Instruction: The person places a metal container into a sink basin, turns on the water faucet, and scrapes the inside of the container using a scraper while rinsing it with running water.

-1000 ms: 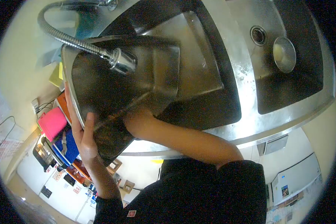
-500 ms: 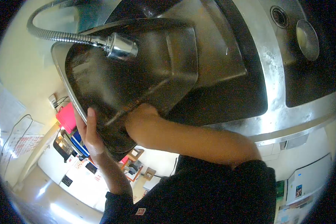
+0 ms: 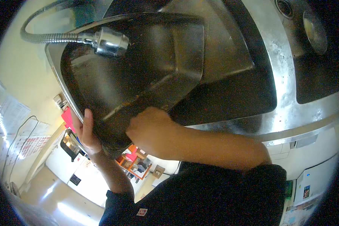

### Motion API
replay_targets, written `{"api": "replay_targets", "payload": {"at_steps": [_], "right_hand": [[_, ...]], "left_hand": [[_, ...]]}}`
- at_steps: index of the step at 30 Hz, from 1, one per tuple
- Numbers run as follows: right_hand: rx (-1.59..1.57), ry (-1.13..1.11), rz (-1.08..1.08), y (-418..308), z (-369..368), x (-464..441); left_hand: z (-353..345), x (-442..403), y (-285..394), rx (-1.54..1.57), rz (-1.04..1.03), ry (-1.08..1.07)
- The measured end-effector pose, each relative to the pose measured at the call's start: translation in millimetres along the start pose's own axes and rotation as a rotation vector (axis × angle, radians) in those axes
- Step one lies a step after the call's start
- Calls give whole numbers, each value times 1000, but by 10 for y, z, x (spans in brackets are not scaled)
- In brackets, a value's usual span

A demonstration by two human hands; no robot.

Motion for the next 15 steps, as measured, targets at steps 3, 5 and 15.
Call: {"api": "replay_targets", "payload": {"at_steps": [3, 5, 15], "right_hand": [[-68, 53, -71, 147, -337, -275], [-119, 2, -98, 185, -305, -277], [-316, 4, 145, 808, -521, 163]], "left_hand": [[7, 21, -34, 34, 38, 1], [20, 34, -74, 90, 115, 3], [226, -70, -345, 310, 28, 86]]}}
Point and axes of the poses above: each hand's wrist, its own x-axis away from the middle knuckle, its own z-axis out of the back of the hand, y = z × x, the point moved 5 cm from there along -x, towards the middle knuckle, and after that the axes turned 15 degrees about z, right-handed, at the moved point
